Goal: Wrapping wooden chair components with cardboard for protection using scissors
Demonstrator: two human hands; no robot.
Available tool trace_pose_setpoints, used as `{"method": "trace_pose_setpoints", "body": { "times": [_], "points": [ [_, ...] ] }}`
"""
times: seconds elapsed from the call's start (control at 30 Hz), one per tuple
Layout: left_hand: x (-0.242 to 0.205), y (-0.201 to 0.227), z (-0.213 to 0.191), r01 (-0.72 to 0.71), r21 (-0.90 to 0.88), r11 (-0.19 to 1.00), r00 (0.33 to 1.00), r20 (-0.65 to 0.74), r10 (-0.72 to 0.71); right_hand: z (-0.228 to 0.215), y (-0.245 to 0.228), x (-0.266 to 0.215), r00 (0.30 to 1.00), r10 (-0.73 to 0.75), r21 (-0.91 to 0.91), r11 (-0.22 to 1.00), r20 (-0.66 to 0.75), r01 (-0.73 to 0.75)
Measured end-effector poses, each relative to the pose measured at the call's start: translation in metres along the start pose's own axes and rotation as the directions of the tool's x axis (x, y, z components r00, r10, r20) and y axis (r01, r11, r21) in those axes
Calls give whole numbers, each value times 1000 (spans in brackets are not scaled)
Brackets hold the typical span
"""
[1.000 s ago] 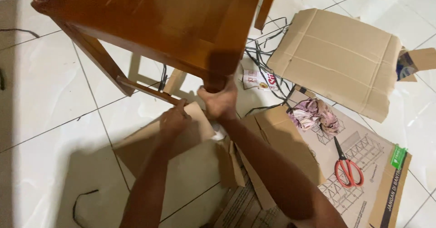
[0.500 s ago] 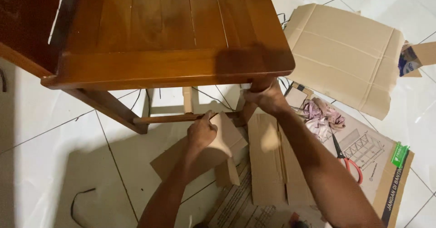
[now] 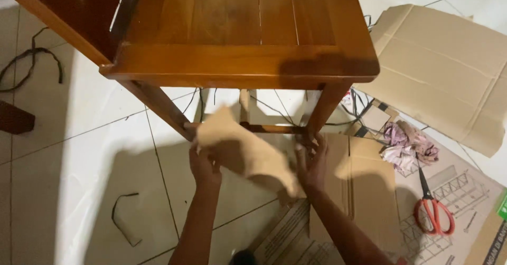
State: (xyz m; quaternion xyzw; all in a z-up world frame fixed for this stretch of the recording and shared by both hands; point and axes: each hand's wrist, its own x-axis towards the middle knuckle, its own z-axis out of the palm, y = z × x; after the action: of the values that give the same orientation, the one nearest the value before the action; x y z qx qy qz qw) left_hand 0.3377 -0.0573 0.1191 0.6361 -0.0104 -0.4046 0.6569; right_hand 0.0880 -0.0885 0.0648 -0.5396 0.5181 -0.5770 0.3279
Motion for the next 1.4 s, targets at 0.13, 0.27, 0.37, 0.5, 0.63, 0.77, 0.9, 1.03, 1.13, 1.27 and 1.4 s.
{"method": "trace_pose_setpoints", "body": {
  "times": [0.13, 0.27, 0.37, 0.5, 0.63, 0.77, 0.9, 1.03, 1.13, 1.27, 1.4],
  "points": [
    [64, -56, -38, 80, -384, 920, 994, 96, -46, -2, 14, -10, 940, 32, -248, 967, 340, 57],
    [79, -76, -41, 83, -429, 899, 996, 55, -66, 16, -18, 7, 948, 183, -496, 868, 261, -31],
    [31, -46, -27, 58, -275, 960, 997, -29, -68, 22, -31, 26, 947, -91, -626, 730, 309, 274],
    [55, -89, -45, -193, 257, 947, 950, -194, 246, 35, 25, 54, 920, -131, -636, 686, 370, 353],
    [45, -58, -21, -832, 540, -127, 168, 463, 870, 36, 57, 67, 833, -192, -737, 394, 518, 549],
    [60, -41, -5, -528, 375, -762, -8, 895, 446, 41, 50, 64, 847, -197, -813, 241, 494, 530],
    [83, -42, -7, -501, 311, -808, -67, 917, 394, 43, 48, 61, 890, -194, -782, 426, 413, 455],
    [87, -38, -10, -558, 325, -764, -7, 918, 397, 35, 35, 54, 716, -451, -726, 192, 533, 661],
    [92, -35, -10, -632, 313, -709, 47, 928, 368, 35, 40, 45, 759, -394, -762, 190, 518, 619],
    [95, -30, -10, -580, 273, -768, 25, 948, 318, 38, 9, 51, 612, -593, -692, 122, 524, 711],
    [90, -25, -9, -614, 276, -740, 24, 943, 333, 47, -2, 41, 568, -595, -688, 35, 568, 725]
  ]
}}
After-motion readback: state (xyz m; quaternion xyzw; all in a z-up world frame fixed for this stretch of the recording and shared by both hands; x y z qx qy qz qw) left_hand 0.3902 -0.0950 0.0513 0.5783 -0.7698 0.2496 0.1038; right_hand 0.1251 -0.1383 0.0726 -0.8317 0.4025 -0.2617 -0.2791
